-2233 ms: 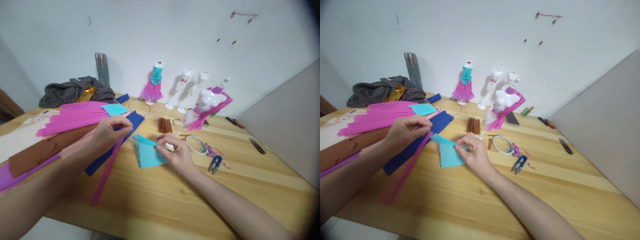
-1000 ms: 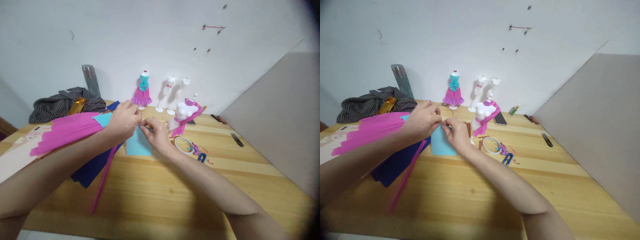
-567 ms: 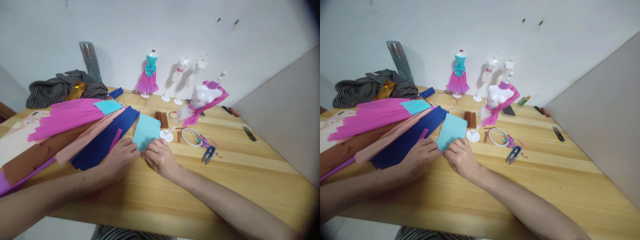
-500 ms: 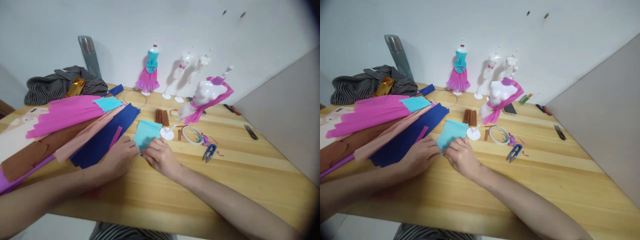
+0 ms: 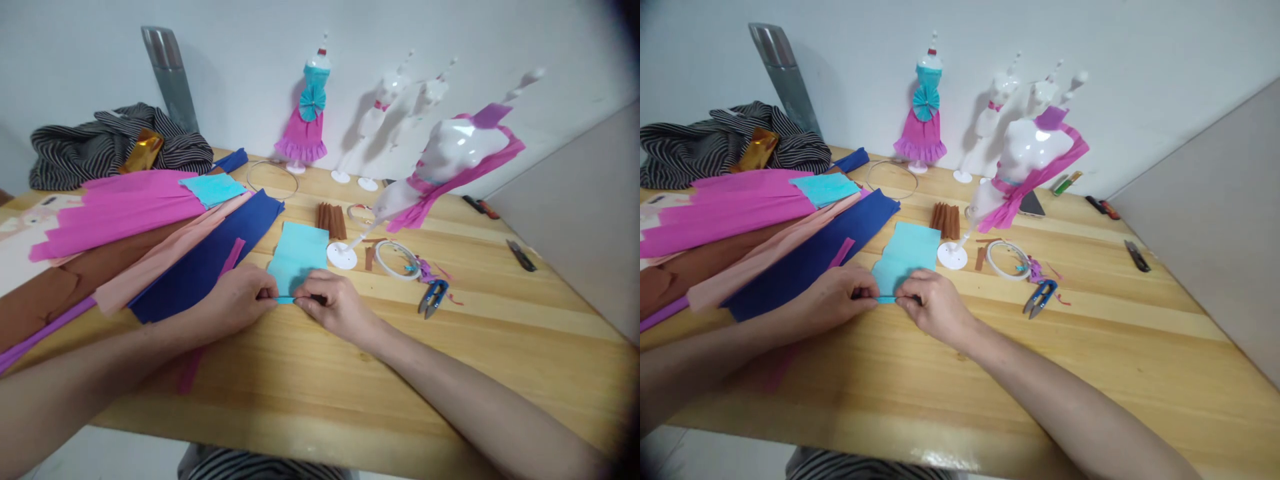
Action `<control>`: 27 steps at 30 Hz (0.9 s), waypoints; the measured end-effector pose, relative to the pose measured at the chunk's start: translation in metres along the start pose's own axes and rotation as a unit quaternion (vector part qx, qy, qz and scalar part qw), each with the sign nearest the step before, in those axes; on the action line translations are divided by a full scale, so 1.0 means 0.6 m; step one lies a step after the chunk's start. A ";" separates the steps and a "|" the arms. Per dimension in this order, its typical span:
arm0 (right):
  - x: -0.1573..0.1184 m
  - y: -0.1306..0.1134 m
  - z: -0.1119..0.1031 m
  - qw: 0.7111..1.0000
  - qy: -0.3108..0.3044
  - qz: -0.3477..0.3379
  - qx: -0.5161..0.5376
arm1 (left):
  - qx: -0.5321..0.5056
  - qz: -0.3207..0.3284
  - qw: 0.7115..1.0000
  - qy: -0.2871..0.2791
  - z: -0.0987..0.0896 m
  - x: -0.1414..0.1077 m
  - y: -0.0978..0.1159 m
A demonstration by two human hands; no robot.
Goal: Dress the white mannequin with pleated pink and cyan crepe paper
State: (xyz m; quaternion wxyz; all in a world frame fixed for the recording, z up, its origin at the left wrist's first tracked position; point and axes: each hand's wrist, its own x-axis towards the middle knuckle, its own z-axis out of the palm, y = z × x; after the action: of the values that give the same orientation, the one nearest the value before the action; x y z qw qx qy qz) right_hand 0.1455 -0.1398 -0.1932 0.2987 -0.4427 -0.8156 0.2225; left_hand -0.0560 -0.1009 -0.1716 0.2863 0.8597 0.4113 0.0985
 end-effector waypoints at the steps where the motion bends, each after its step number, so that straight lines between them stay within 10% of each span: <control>1: -0.001 0.001 -0.001 1.000 -0.001 0.001 -0.005 | -0.001 -0.003 1.000 -0.002 -0.001 0.000 0.000; 27: 0.003 -0.009 -0.018 0.989 -0.072 -0.010 -0.127 | 0.004 -0.027 0.999 -0.017 -0.010 -0.022 0.000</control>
State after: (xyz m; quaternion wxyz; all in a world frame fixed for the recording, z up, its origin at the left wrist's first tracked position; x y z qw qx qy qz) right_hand 0.1487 -0.1401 -0.1816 0.1828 -0.4514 -0.8612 0.1459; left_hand -0.0672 -0.1086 -0.1656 0.2924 0.8508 0.4303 0.0744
